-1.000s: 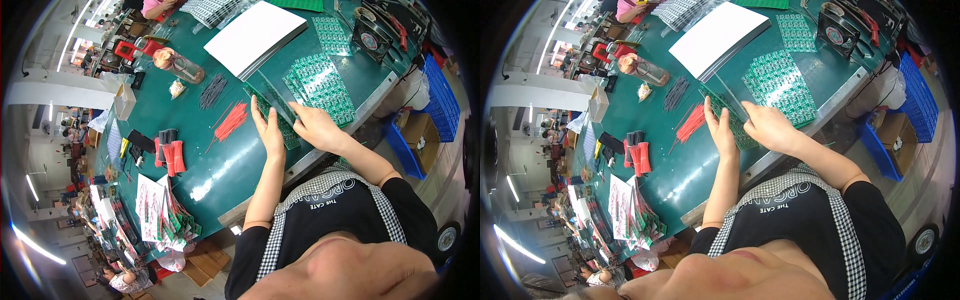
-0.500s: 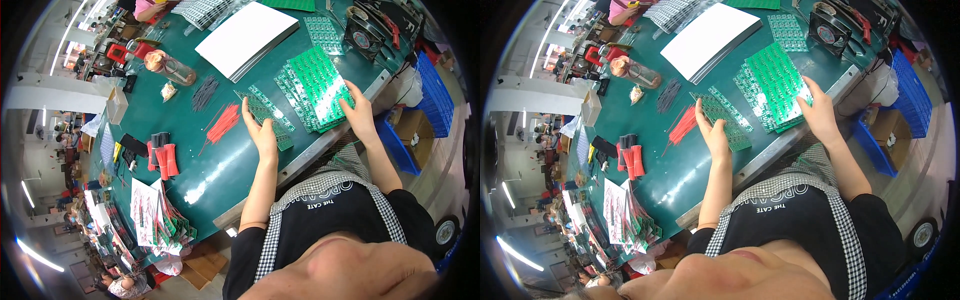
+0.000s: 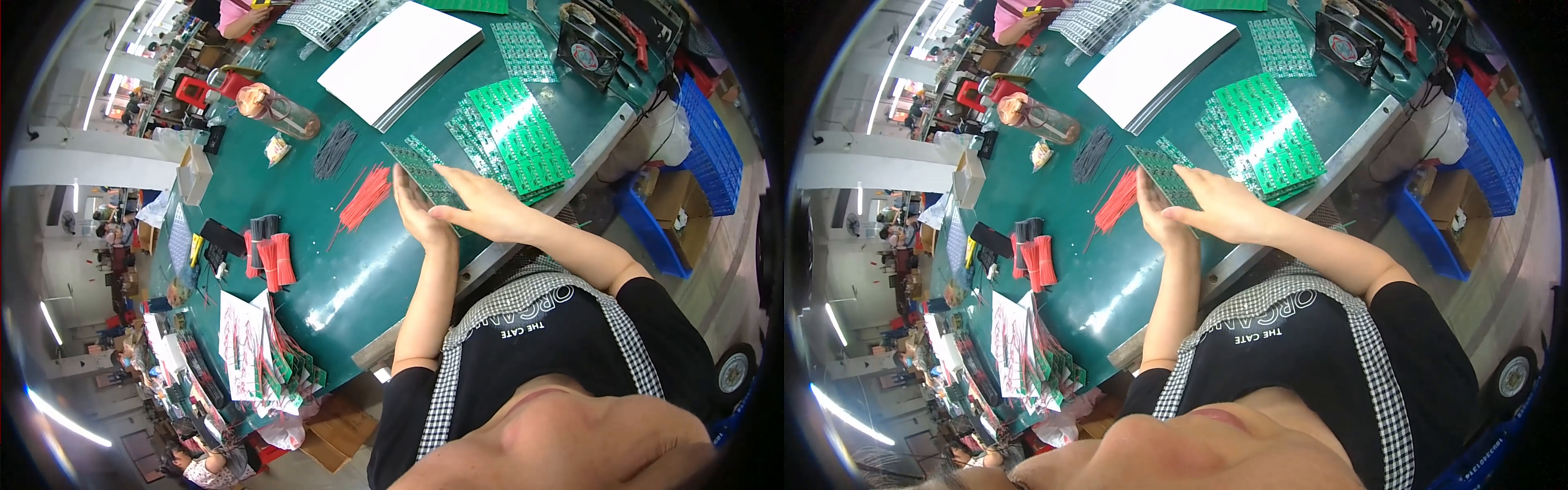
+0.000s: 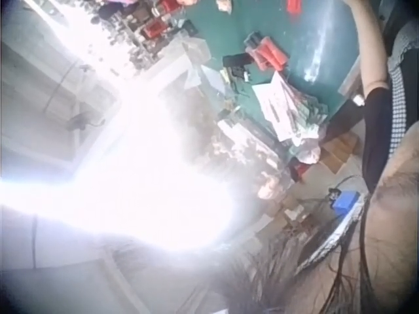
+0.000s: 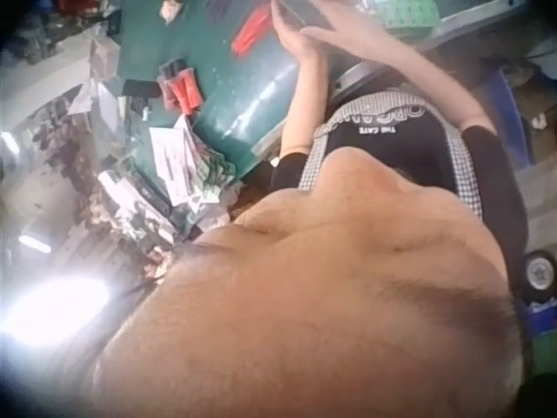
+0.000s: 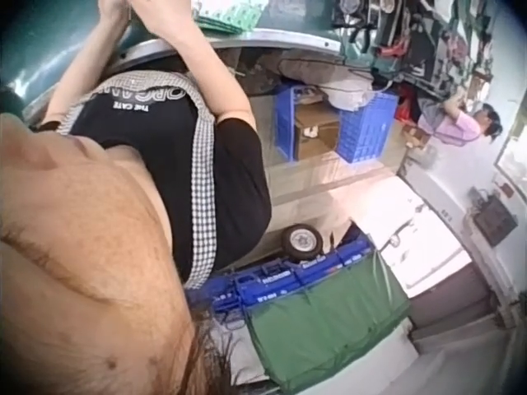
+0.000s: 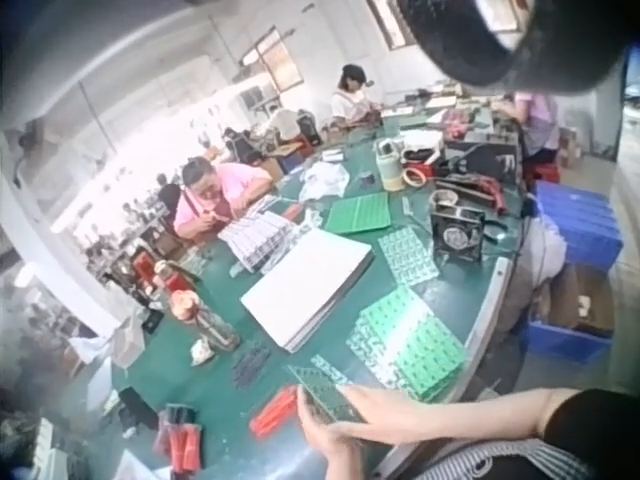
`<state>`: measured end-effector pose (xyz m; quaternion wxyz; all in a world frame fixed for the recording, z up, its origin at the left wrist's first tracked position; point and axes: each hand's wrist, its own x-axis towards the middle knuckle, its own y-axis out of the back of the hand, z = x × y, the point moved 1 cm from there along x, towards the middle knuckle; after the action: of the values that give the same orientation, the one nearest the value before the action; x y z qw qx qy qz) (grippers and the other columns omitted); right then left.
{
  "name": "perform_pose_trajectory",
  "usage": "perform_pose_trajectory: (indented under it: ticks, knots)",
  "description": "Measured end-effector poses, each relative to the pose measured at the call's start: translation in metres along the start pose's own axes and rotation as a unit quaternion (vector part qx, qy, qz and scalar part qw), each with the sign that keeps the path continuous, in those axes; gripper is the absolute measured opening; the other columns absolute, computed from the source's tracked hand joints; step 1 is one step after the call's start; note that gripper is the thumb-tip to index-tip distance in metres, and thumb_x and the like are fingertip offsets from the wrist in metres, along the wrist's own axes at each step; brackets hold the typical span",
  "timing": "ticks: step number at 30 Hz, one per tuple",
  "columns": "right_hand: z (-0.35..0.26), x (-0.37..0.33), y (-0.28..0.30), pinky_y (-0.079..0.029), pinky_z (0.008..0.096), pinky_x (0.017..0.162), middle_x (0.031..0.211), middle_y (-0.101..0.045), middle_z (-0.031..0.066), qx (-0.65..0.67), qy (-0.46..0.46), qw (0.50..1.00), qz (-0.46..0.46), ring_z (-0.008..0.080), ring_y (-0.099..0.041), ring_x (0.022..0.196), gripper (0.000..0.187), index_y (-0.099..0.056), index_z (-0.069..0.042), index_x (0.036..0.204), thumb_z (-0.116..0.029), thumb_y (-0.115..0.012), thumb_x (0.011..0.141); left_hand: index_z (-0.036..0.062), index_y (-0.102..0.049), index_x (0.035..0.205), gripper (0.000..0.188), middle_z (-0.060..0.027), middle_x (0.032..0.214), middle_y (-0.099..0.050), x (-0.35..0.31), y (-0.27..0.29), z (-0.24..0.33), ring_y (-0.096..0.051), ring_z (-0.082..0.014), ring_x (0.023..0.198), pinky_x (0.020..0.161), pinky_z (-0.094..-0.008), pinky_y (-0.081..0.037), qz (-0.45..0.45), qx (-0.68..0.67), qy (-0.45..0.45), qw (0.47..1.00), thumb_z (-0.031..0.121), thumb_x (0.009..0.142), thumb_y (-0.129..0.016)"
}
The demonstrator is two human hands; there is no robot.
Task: Sorting and counting stacks of green LED circuit boards at an assembly workbench.
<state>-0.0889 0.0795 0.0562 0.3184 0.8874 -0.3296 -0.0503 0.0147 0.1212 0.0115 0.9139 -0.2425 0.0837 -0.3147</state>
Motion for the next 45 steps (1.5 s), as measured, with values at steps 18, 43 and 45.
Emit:
perform_pose_trajectory:
  ticks: [18,43,45]
  knots:
    - [0.072,-0.025,0.107,-0.041,0.026,0.087,0.111,-0.057,0.0087,0.438,-0.064,0.885,0.142,0.013,-0.053,0.099,0.047,-0.044,0.005,0.123,-0.003,-0.056,0.079,-0.0011,-0.041,0.123,0.046,-0.0162,0.11,-0.049,0.02,0.012,-0.002,-0.052,-0.0244,0.097,0.076,-0.0346,-0.044,-0.103,0.514,-0.089,0.847,0.017,0.083,-0.056]
    - [0.125,-0.032,0.099,-0.041,0.026,0.088,0.113,-0.056,0.0126,0.34,-0.094,0.916,0.194,0.0146,-0.054,0.1,0.052,-0.043,0.003,0.125,-0.001,-0.062,0.077,-0.0064,-0.042,0.114,0.043,-0.0259,0.091,-0.053,0.023,-0.01,-0.022,-0.059,-0.0382,0.079,0.069,-0.0423,-0.05,-0.099,0.781,-0.108,0.607,-0.005,0.071,-0.049]
    - [0.122,-0.03,0.102,-0.041,0.0259,0.087,0.112,-0.056,0.012,0.374,-0.096,0.903,0.186,0.0145,-0.054,0.099,0.053,-0.043,0.004,0.125,-0.001,-0.062,0.077,-0.0048,-0.041,0.118,0.048,-0.0242,0.089,-0.053,0.03,0.008,-0.023,-0.059,-0.0376,0.078,0.068,-0.0414,-0.05,-0.089,0.768,-0.136,0.62,-0.005,0.071,-0.049]
